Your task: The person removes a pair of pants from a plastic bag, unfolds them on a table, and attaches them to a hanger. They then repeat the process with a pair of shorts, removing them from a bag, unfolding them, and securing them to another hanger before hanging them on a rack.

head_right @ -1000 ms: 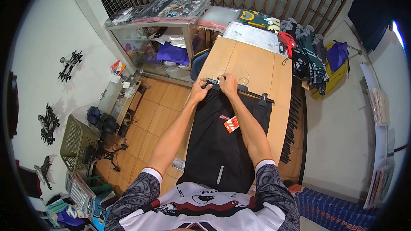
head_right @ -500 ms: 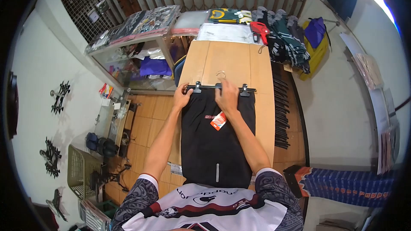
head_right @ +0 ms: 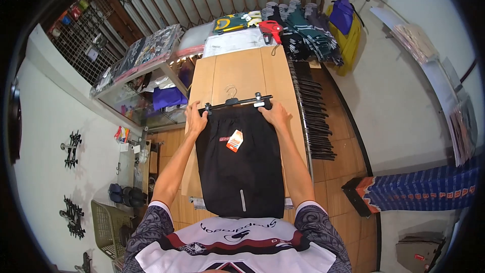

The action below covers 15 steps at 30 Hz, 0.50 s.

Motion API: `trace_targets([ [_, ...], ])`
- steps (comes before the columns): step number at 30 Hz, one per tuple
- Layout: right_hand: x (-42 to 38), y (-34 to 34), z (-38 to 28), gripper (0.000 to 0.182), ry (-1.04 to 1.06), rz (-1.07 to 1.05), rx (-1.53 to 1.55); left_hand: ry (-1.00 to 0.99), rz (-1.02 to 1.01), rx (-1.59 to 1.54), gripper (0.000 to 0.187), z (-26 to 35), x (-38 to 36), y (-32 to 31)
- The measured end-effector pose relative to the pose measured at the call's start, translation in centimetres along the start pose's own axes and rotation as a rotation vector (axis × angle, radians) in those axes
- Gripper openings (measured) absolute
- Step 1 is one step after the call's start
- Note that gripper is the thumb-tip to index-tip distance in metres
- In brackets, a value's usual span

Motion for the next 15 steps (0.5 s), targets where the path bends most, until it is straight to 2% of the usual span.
trace_targets([
  [2,0.3,-0.5,0.5,0.056,0.02,0.05,0.034,-0.16,-0.063,-0.077,0.051,4.9,1.0,-0.8],
  [4,0.6,-1.0,0.9,0.056,0.042,0.091,0.033,-0.182,-0.265,-0.239,0.046,8.8,1.9,-3.7],
  [6,0.2,-0.9,0.8,0.054,0.088,0.117,0.084,-0.253,-0.359,-0.302,0.044,13.6,2.7,-5.5],
  [9,-1.0,0.5,-0.4,0.053,0.107,0.095,0.091,-0.178,-0.536,-0.451,0.043,18.1,3.8,-9.5],
  [12,-1.5,1.1,-0.7,0.051,0.104,0.054,0.117,-0.112,-0.874,-0.175,0.062,20.2,4.3,-14.2],
  [13,-1.2,0.8,-0.3,0.049,0.096,0.051,0.093,-0.219,-0.797,-0.172,0.076,20.5,5.1,-15.8],
  [15,-1.1,0.9,-0.3,0.048,0.104,0.048,0.124,-0.244,-0.782,-0.207,0.08,20.1,6.0,-18.5],
])
Point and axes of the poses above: each hand's wrist, its own x-axis towards the middle knuckle, its own y-axis out of the back of the hand, z = x × y, the point moved 10 cm from there along x, towards the middle knuckle, and after that the axes turned 2 degrees about y, right-handed, at the moved point
